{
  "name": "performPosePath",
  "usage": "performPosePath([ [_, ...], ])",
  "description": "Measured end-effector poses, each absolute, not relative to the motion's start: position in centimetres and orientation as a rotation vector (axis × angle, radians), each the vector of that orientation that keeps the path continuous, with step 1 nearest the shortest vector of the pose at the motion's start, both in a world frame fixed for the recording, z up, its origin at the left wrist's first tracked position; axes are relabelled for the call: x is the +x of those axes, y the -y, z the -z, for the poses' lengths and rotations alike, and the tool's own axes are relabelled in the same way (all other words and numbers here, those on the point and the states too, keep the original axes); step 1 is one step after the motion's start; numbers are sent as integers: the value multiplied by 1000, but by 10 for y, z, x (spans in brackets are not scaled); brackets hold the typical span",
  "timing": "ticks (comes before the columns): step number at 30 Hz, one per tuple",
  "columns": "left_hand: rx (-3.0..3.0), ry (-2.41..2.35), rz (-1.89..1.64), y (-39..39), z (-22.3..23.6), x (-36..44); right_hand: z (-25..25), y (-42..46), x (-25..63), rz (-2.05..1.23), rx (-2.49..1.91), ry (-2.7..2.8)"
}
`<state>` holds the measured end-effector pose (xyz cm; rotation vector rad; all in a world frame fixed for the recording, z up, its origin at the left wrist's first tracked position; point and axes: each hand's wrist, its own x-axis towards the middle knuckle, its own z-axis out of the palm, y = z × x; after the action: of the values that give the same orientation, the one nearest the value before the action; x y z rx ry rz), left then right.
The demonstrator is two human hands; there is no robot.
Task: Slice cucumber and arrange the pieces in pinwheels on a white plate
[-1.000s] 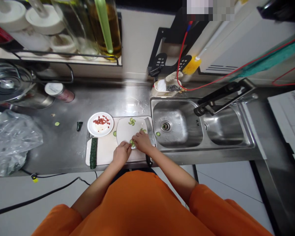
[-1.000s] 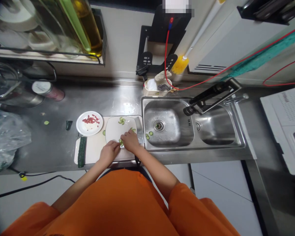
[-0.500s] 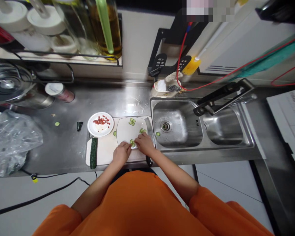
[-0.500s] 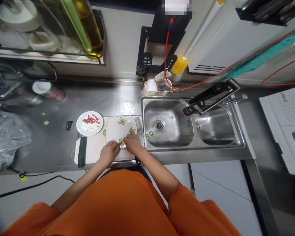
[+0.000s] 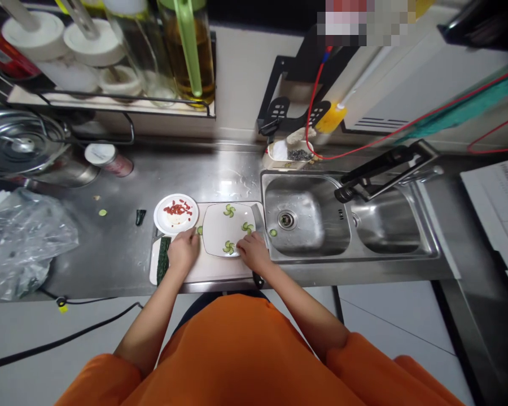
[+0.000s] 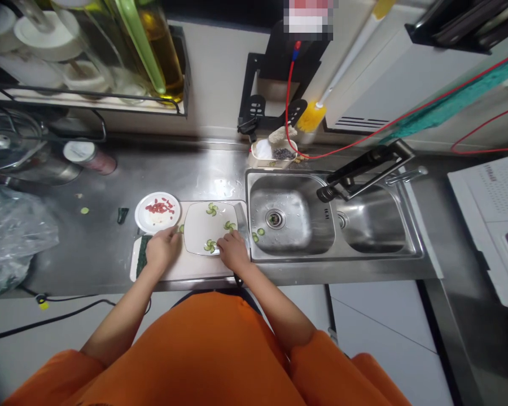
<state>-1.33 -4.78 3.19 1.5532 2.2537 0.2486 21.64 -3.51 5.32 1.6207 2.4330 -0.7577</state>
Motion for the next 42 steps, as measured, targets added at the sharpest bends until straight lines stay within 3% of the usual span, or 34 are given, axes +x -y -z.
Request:
performPosePath([
  [28,1455,-2264,-264,43,-19,-4,-53,50,222,790,1636,-2468],
  [42,914,-2113,-814,49,-34,-11,-47,44,221,934,1714,-2534],
])
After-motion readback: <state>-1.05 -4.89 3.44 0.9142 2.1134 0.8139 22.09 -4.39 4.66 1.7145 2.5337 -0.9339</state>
